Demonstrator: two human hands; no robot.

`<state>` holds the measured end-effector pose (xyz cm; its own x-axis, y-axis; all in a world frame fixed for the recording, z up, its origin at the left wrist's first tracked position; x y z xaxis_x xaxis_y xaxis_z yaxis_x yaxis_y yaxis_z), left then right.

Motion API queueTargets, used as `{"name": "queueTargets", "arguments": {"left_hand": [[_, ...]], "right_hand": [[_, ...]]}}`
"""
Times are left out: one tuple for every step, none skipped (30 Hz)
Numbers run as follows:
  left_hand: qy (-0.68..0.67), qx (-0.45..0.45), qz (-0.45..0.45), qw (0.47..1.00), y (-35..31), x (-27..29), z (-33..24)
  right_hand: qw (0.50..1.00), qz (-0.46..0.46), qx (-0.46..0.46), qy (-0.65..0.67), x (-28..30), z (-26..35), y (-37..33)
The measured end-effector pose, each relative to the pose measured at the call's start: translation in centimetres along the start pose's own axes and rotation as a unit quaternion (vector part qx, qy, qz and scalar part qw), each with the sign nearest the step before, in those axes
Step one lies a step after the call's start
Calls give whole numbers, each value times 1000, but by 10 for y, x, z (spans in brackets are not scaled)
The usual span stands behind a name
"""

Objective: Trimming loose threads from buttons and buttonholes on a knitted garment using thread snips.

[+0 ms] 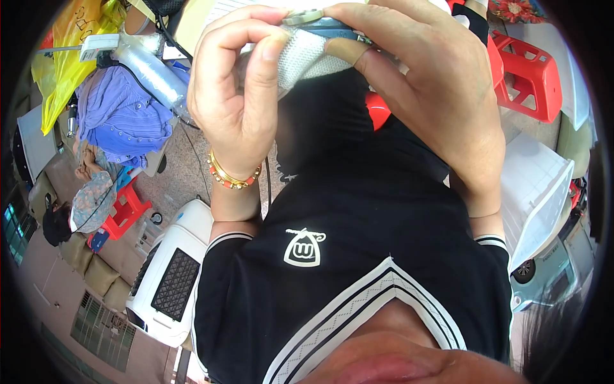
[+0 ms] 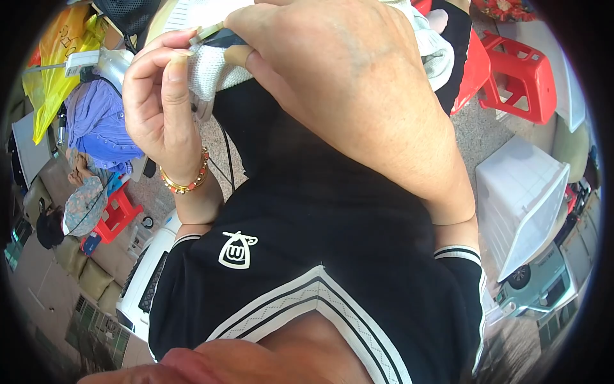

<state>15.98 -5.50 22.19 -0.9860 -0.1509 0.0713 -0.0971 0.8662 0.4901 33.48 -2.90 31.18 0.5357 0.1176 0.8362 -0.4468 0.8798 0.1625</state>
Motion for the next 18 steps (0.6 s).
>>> {"name": "queueTargets", "arguments": {"left_hand": [[1,-2,1,1000,0,0,0],[3,-4,2,1000,0,-1,0],[3,-4,2,1000,0,-1,0],[-2,-4,1,1000,0,-1,0],[-11,-5,3,1000,1,-2,0],[-15,-6,4,1000,3,-4,-1],[-18,-6,7,1000,4,-5,-1],[-13,-4,5,1000,2,-3,-2],[-7,-4,2,1000,0,-1,-2],[0,-5,1,1000,-1,1,-1],[-3,-8,5,1000,0,-1,-1],[-8,-8,7,1000,2,-2,-1],[-11,-9,10,1000,3,-3,-2],[-5,-9,9,1000,2,-2,-1],[1,-9,6,1000,0,0,-1],[9,-10,3,1000,-2,2,-1],[7,-12,5,1000,0,1,-1],[2,-14,8,1000,1,-1,-1]], "right_hand": [[1000,2,-3,-3,0,0,0],[1000,2,-3,-4,0,0,-1],[1000,4,-4,-5,1,1,-1],[1000,5,-5,-6,1,1,-1],[1000,4,-7,-9,4,0,-2],[1000,8,-9,0,7,-1,-2],[1000,12,-11,9,9,-1,-2],[1000,14,-6,13,7,-1,-1],[1000,14,-3,20,5,0,-1],[1000,15,1,27,3,0,0],[1000,13,-3,23,5,0,0],[1000,6,-5,21,7,1,-1],[1000,-1,-7,19,8,1,-1],[1000,0,-2,23,5,0,-1],[999,-5,6,34,3,0,0],[999,-9,15,45,0,-1,0],[999,-12,12,41,1,-1,0],[999,-14,8,38,2,-1,-1]]}}
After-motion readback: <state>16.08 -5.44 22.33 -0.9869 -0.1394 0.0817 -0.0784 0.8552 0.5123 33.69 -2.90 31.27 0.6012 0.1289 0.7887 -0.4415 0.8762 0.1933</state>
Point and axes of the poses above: each hand's wrist, its own y-axis towards the middle knuckle, its own x-axis out of the back of the hand, z = x × y, the point moved 4 cm from there along y, towards the middle knuckle, and after that the axes turned 4 degrees about -z, right-handed, at the moved point
